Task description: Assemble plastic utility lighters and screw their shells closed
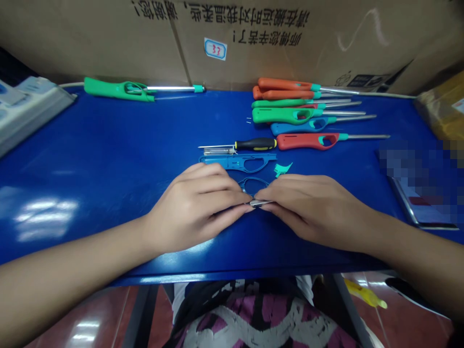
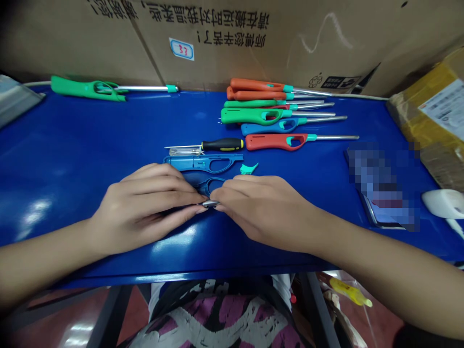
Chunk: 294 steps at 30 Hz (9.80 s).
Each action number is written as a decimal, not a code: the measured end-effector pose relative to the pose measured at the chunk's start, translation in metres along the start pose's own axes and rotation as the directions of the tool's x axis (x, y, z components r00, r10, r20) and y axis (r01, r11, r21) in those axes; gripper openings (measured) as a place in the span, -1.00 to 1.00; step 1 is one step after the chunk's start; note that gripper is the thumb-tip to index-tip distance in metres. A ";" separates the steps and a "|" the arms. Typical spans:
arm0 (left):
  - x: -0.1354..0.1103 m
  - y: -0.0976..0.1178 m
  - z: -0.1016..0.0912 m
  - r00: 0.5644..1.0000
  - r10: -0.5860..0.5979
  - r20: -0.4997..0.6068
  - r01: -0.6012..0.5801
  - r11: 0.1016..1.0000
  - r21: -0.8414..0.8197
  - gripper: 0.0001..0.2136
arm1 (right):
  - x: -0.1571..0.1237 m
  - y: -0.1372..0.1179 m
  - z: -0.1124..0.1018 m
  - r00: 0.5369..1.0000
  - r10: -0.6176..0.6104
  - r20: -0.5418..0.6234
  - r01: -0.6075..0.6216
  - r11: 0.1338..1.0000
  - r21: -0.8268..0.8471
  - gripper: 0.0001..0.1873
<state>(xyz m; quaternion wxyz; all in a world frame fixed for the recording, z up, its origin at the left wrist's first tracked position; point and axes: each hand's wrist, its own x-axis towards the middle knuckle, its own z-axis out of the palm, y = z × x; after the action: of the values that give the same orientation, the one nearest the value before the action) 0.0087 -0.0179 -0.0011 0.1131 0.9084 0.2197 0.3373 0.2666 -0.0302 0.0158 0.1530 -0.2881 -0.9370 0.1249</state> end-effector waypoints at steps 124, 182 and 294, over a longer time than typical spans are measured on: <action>0.003 0.004 -0.004 0.952 -0.284 0.114 0.305 0.913 -0.270 -0.93 | 0.002 0.003 -0.006 0.951 0.179 -0.252 -0.151 0.981 0.124 -0.89; 0.003 -0.006 -0.011 0.949 -0.295 0.108 0.302 0.951 -0.061 -0.80 | 0.004 0.015 -0.010 0.908 0.276 -0.314 -0.223 0.955 0.195 -0.83; 0.001 -0.019 -0.025 0.926 -0.195 0.323 0.124 0.966 0.227 -0.64 | 0.004 0.023 0.002 0.964 0.247 -0.098 -0.235 0.964 0.123 -0.88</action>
<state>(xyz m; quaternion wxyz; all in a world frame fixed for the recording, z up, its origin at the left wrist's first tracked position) -0.0133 0.0012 0.0117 0.0839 0.9388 0.3034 0.1398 0.2743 -0.0100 0.0072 0.2047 -0.3978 -0.8765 0.1776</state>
